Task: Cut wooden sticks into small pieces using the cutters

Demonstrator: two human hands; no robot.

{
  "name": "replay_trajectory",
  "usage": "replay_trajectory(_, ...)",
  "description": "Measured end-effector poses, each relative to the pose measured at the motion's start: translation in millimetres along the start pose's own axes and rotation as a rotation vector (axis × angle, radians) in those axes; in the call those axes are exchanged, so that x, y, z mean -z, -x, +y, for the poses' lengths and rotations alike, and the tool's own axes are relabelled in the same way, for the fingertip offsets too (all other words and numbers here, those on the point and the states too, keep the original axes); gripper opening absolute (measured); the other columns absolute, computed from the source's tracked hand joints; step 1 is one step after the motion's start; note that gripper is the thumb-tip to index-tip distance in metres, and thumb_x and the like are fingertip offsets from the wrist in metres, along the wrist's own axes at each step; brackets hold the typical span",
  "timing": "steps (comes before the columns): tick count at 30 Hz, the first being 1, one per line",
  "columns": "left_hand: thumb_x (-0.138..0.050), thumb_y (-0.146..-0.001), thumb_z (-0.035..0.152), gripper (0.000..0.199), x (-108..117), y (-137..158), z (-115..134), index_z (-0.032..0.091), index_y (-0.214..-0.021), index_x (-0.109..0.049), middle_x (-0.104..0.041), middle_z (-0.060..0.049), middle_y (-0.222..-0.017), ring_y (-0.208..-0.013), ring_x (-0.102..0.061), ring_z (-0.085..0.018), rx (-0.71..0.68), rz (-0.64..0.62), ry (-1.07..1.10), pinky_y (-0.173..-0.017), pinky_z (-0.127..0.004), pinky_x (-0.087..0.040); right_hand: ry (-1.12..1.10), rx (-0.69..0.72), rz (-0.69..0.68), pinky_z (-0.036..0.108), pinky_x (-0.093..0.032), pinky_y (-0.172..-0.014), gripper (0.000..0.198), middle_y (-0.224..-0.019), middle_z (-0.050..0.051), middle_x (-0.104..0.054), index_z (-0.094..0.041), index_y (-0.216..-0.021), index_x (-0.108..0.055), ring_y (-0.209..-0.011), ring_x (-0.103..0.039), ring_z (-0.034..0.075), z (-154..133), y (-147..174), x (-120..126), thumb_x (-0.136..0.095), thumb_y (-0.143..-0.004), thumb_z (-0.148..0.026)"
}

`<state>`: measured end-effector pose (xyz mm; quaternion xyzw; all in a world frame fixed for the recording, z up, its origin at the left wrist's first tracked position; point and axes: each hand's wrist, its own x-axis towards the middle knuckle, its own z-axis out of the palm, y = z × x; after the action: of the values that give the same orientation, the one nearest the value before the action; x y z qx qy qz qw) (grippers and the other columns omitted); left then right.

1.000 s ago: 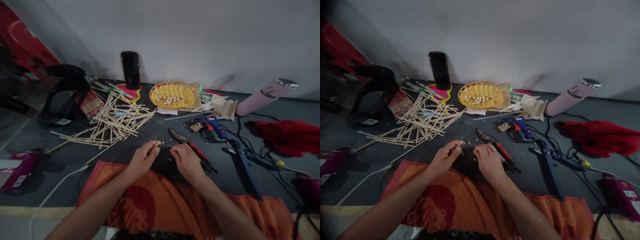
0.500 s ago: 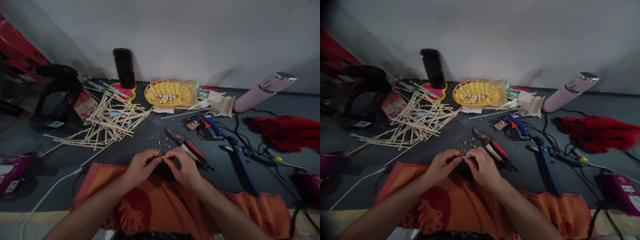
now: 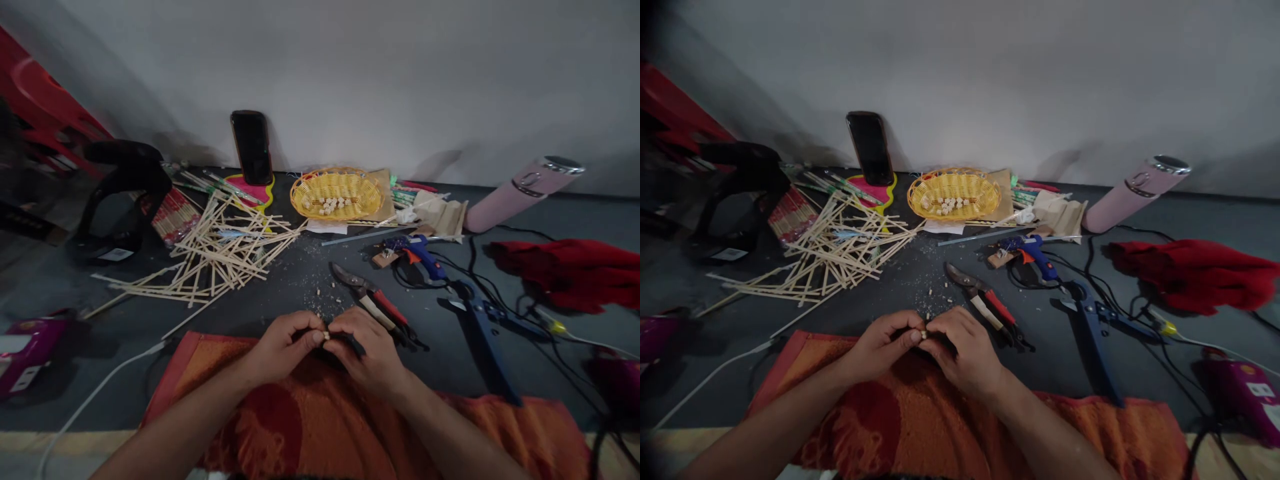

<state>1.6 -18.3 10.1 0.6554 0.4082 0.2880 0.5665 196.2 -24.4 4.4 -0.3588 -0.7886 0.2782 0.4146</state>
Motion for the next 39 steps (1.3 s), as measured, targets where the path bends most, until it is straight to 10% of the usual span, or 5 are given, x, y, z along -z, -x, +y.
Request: replay_trajectory(39,-0.044,-0.094,0.031,0.022,2.4,-0.7,-1.4,0.018,-0.084,-0.059,-0.060,-0.002,-0.078,-0.075,-0.055,-0.013,-0.086,0.013,-0.245,-0.070,-0.023,-0.040,-0.126,-0.308,-0.161,0.025,-0.045,-0.065,0.007,-0.077,0.000,-0.062,-0.021,-0.086,-0.059,-0.070,-0.056,0.013,-5.4,-2.6,6.0,-0.055,-0.088,-0.027)
